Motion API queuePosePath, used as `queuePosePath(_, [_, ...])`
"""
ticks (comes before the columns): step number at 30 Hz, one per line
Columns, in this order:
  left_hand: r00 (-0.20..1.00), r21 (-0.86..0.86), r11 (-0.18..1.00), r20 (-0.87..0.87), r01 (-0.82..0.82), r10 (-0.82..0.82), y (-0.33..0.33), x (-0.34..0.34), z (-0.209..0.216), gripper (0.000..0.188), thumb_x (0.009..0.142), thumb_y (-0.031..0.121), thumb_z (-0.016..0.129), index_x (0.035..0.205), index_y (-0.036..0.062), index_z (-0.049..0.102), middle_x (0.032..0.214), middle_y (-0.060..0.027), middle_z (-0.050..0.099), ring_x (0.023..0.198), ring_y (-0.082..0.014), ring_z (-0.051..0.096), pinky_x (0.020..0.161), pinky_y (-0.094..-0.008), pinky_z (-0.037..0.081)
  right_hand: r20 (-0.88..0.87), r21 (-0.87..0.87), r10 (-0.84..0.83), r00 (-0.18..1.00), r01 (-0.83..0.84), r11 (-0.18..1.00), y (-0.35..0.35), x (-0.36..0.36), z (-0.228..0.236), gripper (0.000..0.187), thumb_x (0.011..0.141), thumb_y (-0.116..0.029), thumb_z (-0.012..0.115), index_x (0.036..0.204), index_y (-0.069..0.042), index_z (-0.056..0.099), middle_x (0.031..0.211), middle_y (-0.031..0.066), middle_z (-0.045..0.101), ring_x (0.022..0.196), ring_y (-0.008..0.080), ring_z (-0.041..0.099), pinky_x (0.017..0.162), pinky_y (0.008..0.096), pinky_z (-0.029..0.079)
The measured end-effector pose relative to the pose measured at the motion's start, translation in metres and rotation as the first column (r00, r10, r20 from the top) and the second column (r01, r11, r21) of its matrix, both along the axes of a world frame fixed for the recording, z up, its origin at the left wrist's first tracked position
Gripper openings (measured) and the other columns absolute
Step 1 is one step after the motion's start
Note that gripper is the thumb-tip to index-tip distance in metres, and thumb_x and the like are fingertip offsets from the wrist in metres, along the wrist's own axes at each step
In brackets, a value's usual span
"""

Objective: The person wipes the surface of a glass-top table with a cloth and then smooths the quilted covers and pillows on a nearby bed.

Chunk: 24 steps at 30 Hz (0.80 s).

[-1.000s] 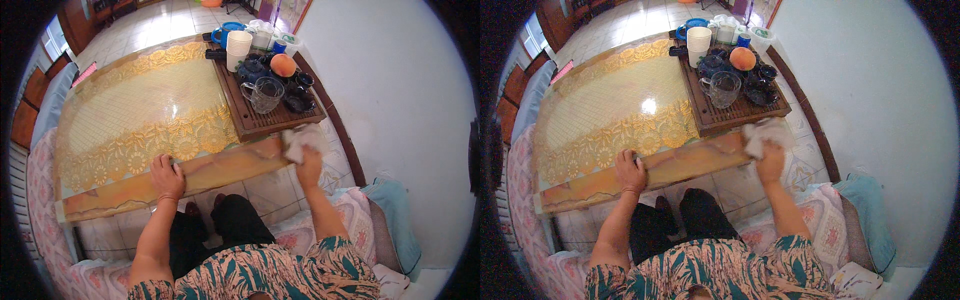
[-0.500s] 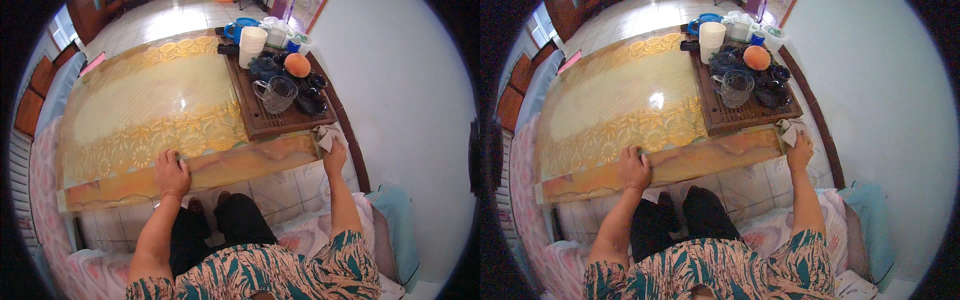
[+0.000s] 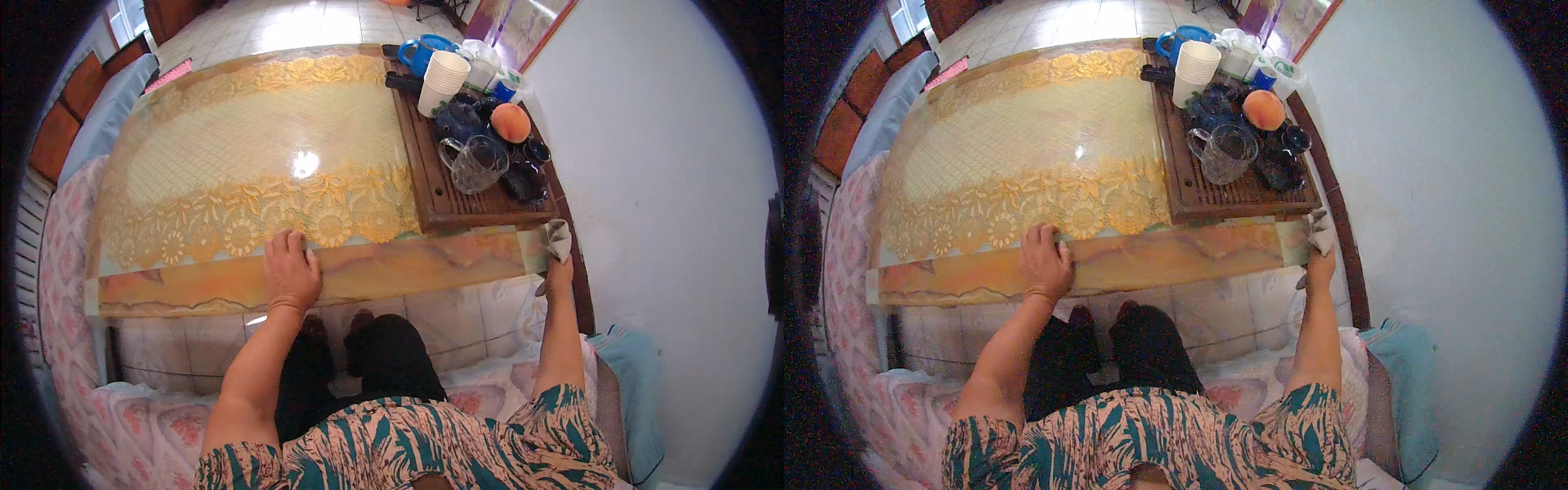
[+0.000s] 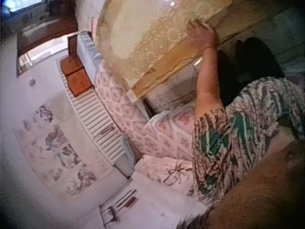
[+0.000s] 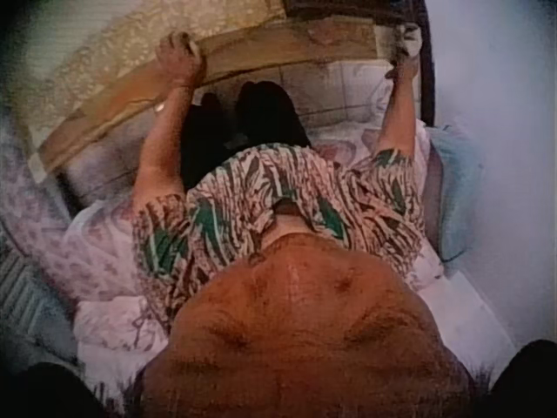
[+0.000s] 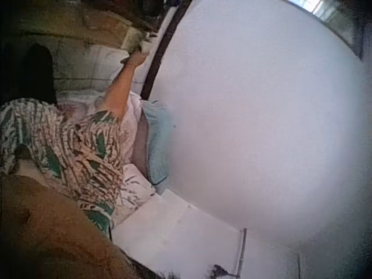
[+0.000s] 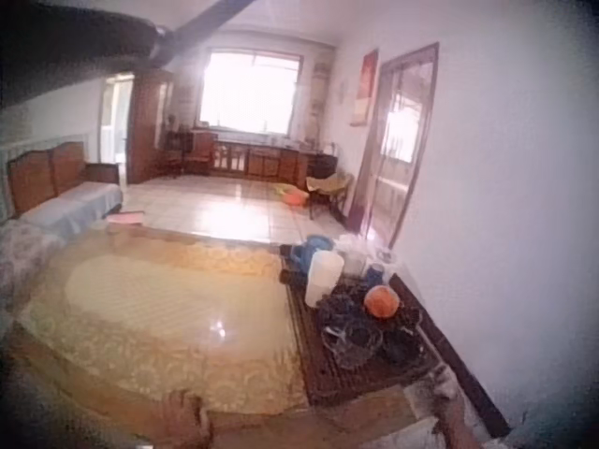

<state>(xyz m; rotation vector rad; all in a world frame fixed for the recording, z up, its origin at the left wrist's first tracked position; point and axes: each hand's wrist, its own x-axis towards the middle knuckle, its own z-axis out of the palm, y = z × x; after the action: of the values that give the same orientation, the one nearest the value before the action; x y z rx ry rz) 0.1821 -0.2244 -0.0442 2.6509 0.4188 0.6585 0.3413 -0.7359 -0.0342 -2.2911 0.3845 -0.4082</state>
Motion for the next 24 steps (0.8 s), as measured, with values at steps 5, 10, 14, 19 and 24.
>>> queuePosePath(5, [1.000,-0.001,1.000,-0.001,-0.016,0.016,-0.002,0.003,0.001,0.027,0.079,0.015,0.058,0.103,0.0062,0.052,0.113,-0.0137,0.051,0.107,-0.0319,0.047,0.092,-0.0419,0.041,-0.120,0.805,-0.085,0.989,0.147,0.575,-0.038,-0.020,-0.005,0.041,0.088,-0.015,0.059,0.127,-0.006,0.052,0.116,0.0123,0.060,0.097,0.0280,0.063,0.074,0.0377,0.053])
queuePosePath(10, [0.999,0.033,0.999,-0.039,-0.032,0.034,0.000,-0.001,0.004,0.027,0.078,0.014,0.058,0.104,0.0062,0.052,0.112,-0.0133,0.051,0.107,-0.0320,0.048,0.090,-0.0419,0.041,0.243,0.413,-0.264,0.933,0.147,0.899,-0.017,-0.053,-0.004,0.045,0.084,-0.014,0.064,0.126,-0.002,0.053,0.121,0.0145,0.060,0.104,0.0331,0.061,0.083,0.0390,0.050])
queuePosePath(14, [0.999,0.021,0.999,0.025,-0.026,0.025,0.000,0.000,0.000,0.028,0.078,0.014,0.058,0.104,0.0060,0.051,0.113,-0.0133,0.051,0.106,-0.0320,0.048,0.090,-0.0420,0.042,0.284,-0.501,-0.059,0.957,0.201,0.842,0.020,-0.061,0.019,0.046,0.076,-0.010,0.067,0.121,0.000,0.058,0.119,0.0212,0.060,0.107,0.0383,0.055,0.094,0.0426,0.043])
queuePosePath(19, [1.000,0.006,1.000,-0.001,-0.018,0.018,0.002,0.001,0.000,0.028,0.079,0.014,0.058,0.105,0.0057,0.051,0.114,-0.0138,0.050,0.108,-0.0322,0.047,0.091,-0.0421,0.042,0.068,-0.744,0.477,0.876,-0.274,0.610,0.133,-0.086,0.011,0.054,0.069,-0.007,0.065,0.123,-0.008,0.059,0.131,0.0203,0.052,0.110,0.0410,0.050,0.094,0.0474,0.040])
queuePosePath(24, [0.999,0.012,0.999,-0.040,-0.034,0.034,-0.002,-0.001,0.001,0.028,0.080,0.015,0.058,0.106,0.0060,0.052,0.115,-0.0132,0.050,0.109,-0.0322,0.047,0.091,-0.0421,0.042,-0.039,-0.623,0.660,0.750,-0.535,0.571,0.252,-0.140,0.013,0.054,0.067,-0.008,0.064,0.120,-0.010,0.061,0.134,0.0163,0.051,0.116,0.0375,0.049,0.093,0.0461,0.040])
